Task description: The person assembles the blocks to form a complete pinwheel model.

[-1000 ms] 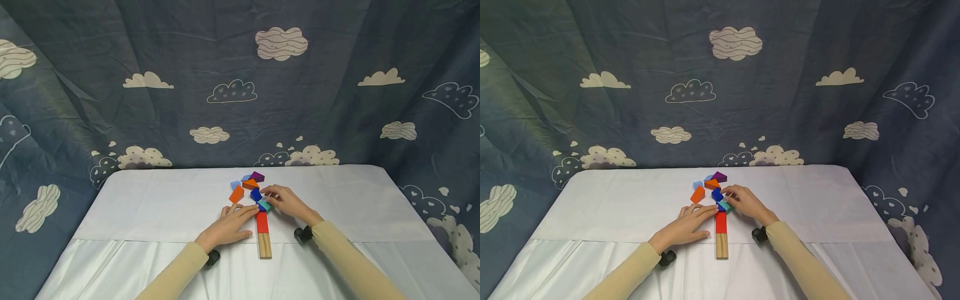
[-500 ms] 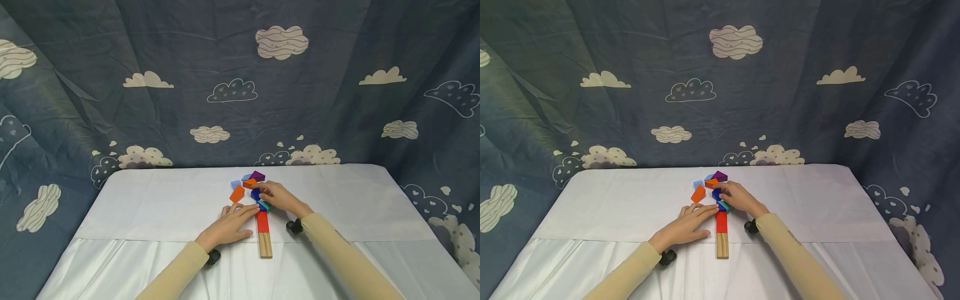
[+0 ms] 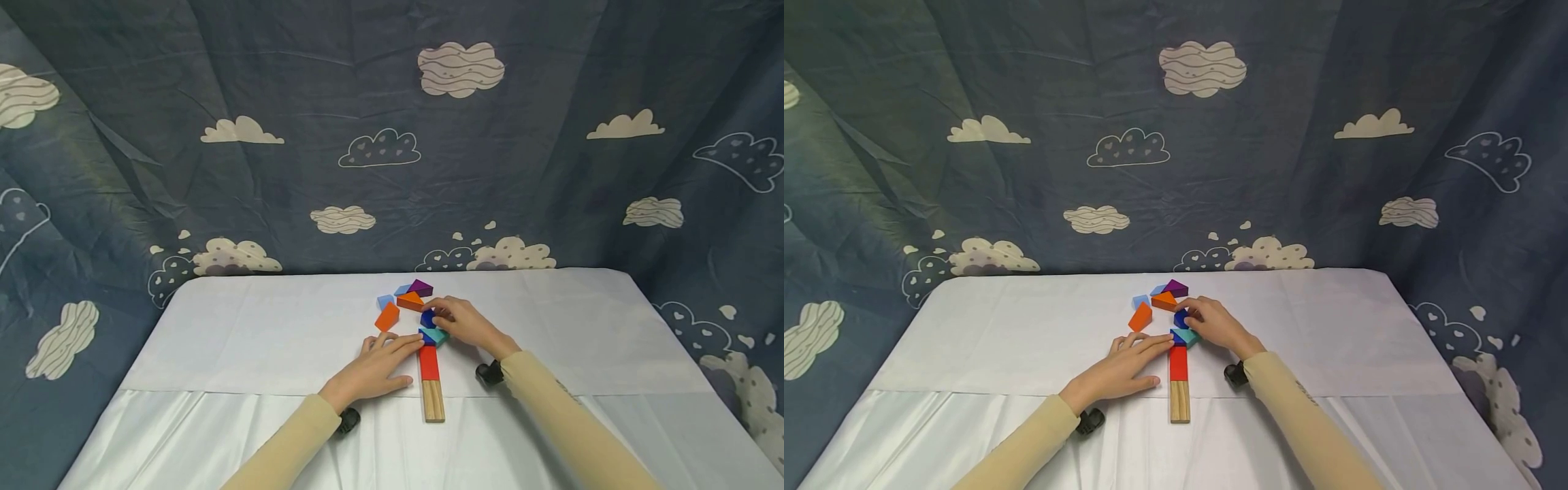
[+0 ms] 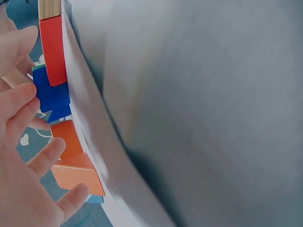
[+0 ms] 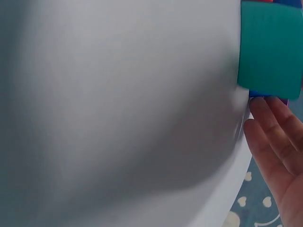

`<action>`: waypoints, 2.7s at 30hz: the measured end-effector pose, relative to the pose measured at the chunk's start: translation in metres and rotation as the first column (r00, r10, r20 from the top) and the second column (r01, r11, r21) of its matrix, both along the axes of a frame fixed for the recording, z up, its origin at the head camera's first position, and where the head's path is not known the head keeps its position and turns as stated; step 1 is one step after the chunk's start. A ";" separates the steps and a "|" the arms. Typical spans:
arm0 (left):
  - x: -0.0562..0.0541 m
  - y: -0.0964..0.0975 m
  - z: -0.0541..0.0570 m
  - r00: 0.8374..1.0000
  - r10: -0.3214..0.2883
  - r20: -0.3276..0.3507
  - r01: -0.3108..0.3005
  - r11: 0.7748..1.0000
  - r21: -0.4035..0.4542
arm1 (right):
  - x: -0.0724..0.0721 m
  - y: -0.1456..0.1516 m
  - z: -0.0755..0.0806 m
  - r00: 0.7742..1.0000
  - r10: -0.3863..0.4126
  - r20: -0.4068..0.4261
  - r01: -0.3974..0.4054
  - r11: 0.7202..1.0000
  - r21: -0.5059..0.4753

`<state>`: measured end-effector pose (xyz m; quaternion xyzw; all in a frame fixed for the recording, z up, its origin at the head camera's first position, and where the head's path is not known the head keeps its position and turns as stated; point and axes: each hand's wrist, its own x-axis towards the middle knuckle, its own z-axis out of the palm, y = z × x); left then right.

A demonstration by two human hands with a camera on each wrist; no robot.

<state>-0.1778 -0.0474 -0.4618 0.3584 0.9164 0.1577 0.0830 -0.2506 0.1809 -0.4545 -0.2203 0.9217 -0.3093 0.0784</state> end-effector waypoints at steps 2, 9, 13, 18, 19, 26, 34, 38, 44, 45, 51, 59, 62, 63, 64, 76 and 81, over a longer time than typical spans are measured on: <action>0.000 0.000 0.000 1.000 0.002 0.001 -0.002 1.000 -0.001 | -0.001 0.003 -0.001 1.000 -0.017 -0.001 0.017 1.000 0.005; -0.001 -0.001 -0.002 1.000 0.002 -0.002 -0.002 1.000 0.004 | -0.004 0.007 -0.001 0.997 -0.076 0.007 0.076 0.997 -0.021; -0.001 -0.001 -0.003 1.000 0.000 -0.005 0.000 1.000 0.005 | -0.005 0.007 -0.001 0.996 -0.091 0.000 0.091 0.995 -0.037; -0.001 -0.001 -0.003 1.000 0.001 -0.002 -0.001 1.000 0.011 | -0.007 0.009 -0.003 0.995 -0.091 -0.038 0.089 0.994 -0.067; -0.001 -0.001 -0.003 1.000 0.000 -0.003 0.000 1.000 0.012 | -0.008 0.009 -0.003 0.995 -0.093 -0.041 0.089 0.993 -0.076; -0.001 -0.001 -0.003 1.000 -0.001 -0.005 0.001 1.000 0.014 | -0.008 0.010 -0.004 0.993 -0.102 -0.051 0.095 0.987 -0.131; 0.000 -0.001 -0.001 1.000 -0.005 -0.007 0.006 1.000 0.014 | -0.007 0.008 -0.004 0.993 -0.115 -0.031 0.108 0.978 -0.179; 0.000 -0.001 -0.001 1.000 -0.006 -0.008 0.006 1.000 0.014 | -0.006 0.008 -0.003 0.993 -0.114 -0.015 0.109 0.979 -0.171; 0.000 -0.001 -0.001 1.000 -0.009 -0.009 0.009 1.000 0.012 | -0.003 0.007 -0.003 0.994 -0.112 -0.015 0.109 0.985 -0.133; 0.000 -0.001 -0.001 1.000 -0.010 -0.008 0.010 1.000 0.011 | -0.003 0.007 -0.003 0.993 -0.115 -0.014 0.112 0.985 -0.131; -0.001 -0.001 -0.001 1.000 -0.010 -0.006 0.010 1.000 0.008 | -0.003 0.006 -0.004 0.991 -0.130 0.010 0.130 0.982 -0.139; -0.001 -0.001 -0.001 1.000 -0.009 -0.006 0.009 1.000 0.009 | -0.005 0.007 -0.005 0.987 -0.157 0.038 0.160 0.979 -0.129; -0.001 -0.001 -0.001 1.000 -0.007 -0.005 0.007 1.000 0.008 | -0.004 0.008 -0.006 0.988 -0.153 0.030 0.156 0.979 -0.128; -0.001 -0.001 -0.001 1.000 -0.006 -0.004 0.006 1.000 0.007 | -0.004 0.008 -0.006 0.987 -0.155 0.028 0.158 0.979 -0.130; -0.001 -0.001 -0.001 1.000 -0.006 -0.003 0.006 1.000 0.006 | -0.004 0.008 -0.006 0.987 -0.156 0.026 0.158 0.979 -0.132; 0.000 -0.001 0.000 1.000 -0.001 0.006 0.000 1.000 0.008 | -0.002 0.010 -0.006 0.991 -0.130 -0.010 0.127 0.982 -0.137; -0.001 -0.001 0.000 1.000 -0.003 0.007 0.003 1.000 0.008 | -0.001 0.009 -0.005 0.993 -0.115 -0.008 0.112 0.983 -0.143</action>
